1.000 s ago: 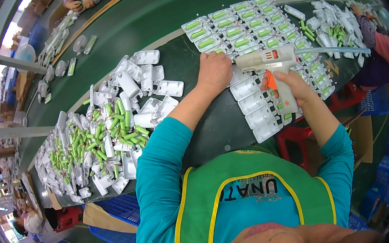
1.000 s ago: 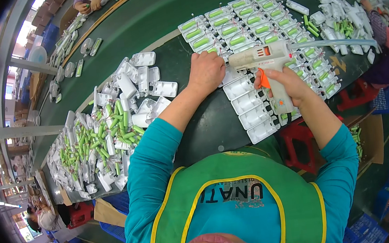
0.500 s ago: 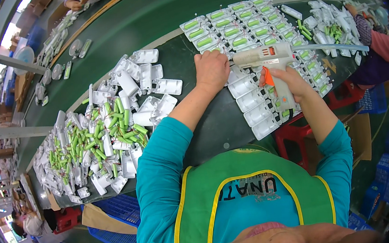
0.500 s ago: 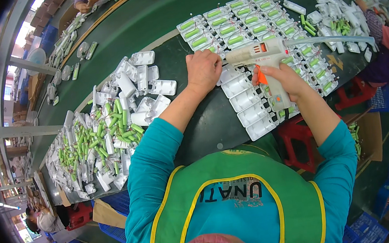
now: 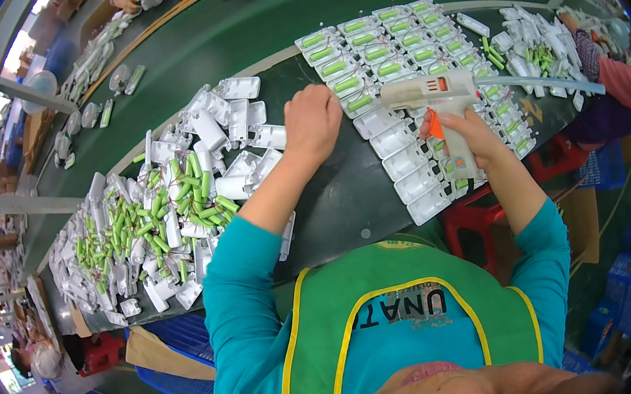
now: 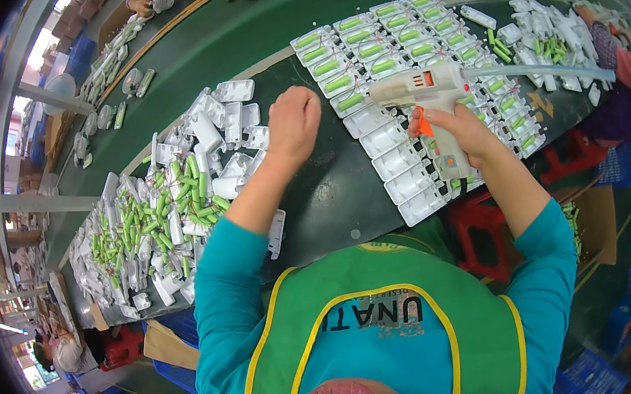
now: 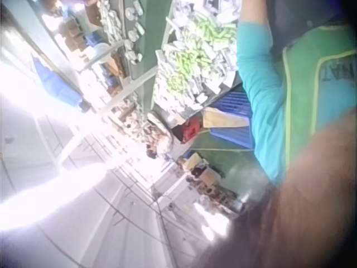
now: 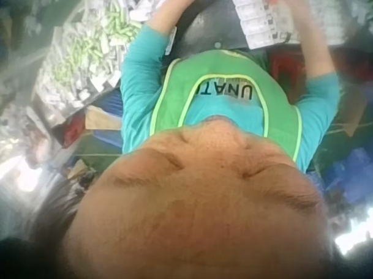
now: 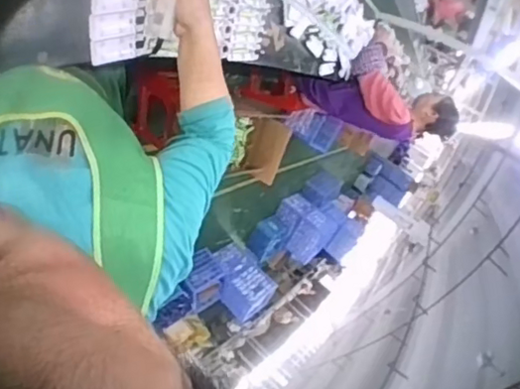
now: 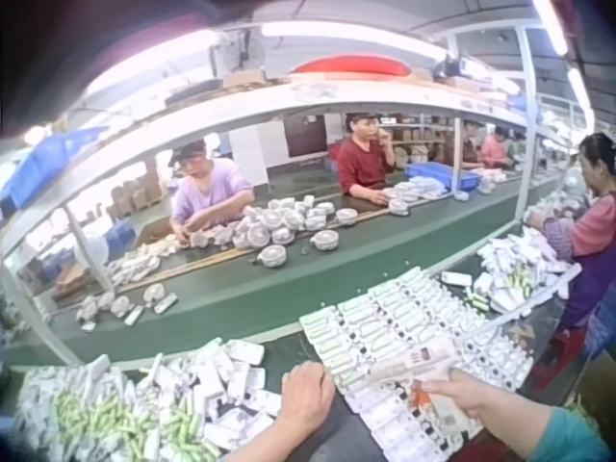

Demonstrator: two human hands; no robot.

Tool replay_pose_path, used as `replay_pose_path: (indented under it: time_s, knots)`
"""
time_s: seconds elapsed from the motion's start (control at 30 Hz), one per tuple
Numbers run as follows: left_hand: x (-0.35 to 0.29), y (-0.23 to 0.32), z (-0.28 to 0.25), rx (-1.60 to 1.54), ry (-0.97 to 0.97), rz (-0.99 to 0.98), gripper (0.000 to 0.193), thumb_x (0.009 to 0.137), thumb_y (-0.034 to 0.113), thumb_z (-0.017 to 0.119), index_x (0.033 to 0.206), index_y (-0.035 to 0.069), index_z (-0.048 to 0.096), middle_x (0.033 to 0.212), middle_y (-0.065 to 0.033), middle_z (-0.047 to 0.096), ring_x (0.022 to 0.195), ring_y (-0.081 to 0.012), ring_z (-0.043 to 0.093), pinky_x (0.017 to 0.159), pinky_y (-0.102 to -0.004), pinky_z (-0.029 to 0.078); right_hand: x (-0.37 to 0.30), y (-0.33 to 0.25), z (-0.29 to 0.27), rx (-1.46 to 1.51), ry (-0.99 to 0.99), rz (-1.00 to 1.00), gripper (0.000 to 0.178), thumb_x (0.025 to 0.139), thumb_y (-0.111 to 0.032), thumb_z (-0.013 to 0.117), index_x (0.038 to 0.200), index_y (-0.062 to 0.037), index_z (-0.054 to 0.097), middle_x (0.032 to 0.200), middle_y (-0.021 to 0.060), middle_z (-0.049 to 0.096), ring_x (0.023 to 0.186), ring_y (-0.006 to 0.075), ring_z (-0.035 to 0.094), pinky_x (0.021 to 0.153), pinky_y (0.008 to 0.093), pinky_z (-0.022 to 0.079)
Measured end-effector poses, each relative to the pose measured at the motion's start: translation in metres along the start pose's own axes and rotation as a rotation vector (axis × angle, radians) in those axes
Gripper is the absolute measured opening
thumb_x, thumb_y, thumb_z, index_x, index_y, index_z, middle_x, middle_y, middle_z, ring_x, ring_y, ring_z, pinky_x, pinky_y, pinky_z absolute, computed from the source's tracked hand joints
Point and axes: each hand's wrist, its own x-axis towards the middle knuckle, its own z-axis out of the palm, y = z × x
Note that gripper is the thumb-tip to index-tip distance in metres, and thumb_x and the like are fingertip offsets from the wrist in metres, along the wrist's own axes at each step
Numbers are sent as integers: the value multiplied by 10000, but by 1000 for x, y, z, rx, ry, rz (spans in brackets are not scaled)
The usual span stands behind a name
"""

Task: Manually assembling electronic components by applying hot glue to plastic housings and inserting batteries.

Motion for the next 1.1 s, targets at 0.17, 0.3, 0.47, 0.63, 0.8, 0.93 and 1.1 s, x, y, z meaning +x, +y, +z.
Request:
replay_pose_path:
  time_s: [0.17, 0.3, 0.47, 0.63, 0.8, 0.93, 1.1]
  knots:
    - [-42, 24, -91, -71, -228, 93, 111, 812, 114, 609, 745, 43, 556, 729, -104, 545, 713, -297, 539, 648, -400, 404, -20, -7, -3, -61, -48, 11, 372, 892, -319, 561, 1142, -43, 549, 945, 71, 656, 927, 155, 621, 603, 272, 489]
    - [-85, 23, -149, -160, -535, -10, 171, 749, 4, 654, 908, 52, 614, 855, -81, 587, 762, -244, 572, 709, -342, 460, -21, 5, -4, -117, -131, -29, 403, 889, -325, 593, 1170, -43, 533, 936, 66, 648, 910, 152, 611, 647, 274, 482]
    - [-130, 5, -177, -64, -290, -194, 241, 751, 47, 684, 988, 68, 646, 906, -107, 613, 863, -316, 590, 754, -400, 468, -22, -4, 14, -186, -98, 81, 438, 877, -337, 638, 1169, -28, 533, 895, 57, 639, 848, 141, 591, 692, 295, 475]
    - [-144, -23, -195, 521, -23, -103, 157, 770, 144, 714, 900, 98, 637, 890, -71, 618, 849, -283, 578, 748, -406, 401, -16, -1, 25, -293, -40, -7, 344, 883, -294, 640, 1070, -13, 571, 815, 29, 623, 782, 130, 584, 694, 301, 469]
    - [-145, -37, -201, 692, 140, -185, 176, 776, 250, 722, 881, 129, 648, 871, -44, 620, 843, -263, 579, 744, -400, 395, -21, -6, 28, -354, 60, 3, 260, 865, -223, 654, 1010, -13, 603, 777, 28, 618, 713, 133, 584, 699, 295, 464]
    - [-129, -47, -199, 795, 118, -223, 137, 754, 228, 725, 791, 128, 640, 817, -39, 600, 825, -258, 582, 740, -415, 399, -31, -1, 19, -359, 138, -61, 352, 850, -229, 675, 1107, -11, 572, 927, 62, 639, 791, 139, 599, 727, 304, 480]
    - [-118, -65, -186, 800, 82, -218, 157, 728, 231, 742, 785, 120, 646, 818, -41, 598, 821, -253, 583, 748, -431, 400, -23, 2, -3, -260, -10, 37, 390, 885, -265, 609, 1185, -32, 522, 981, 81, 653, 888, 153, 621, 689, 293, 490]
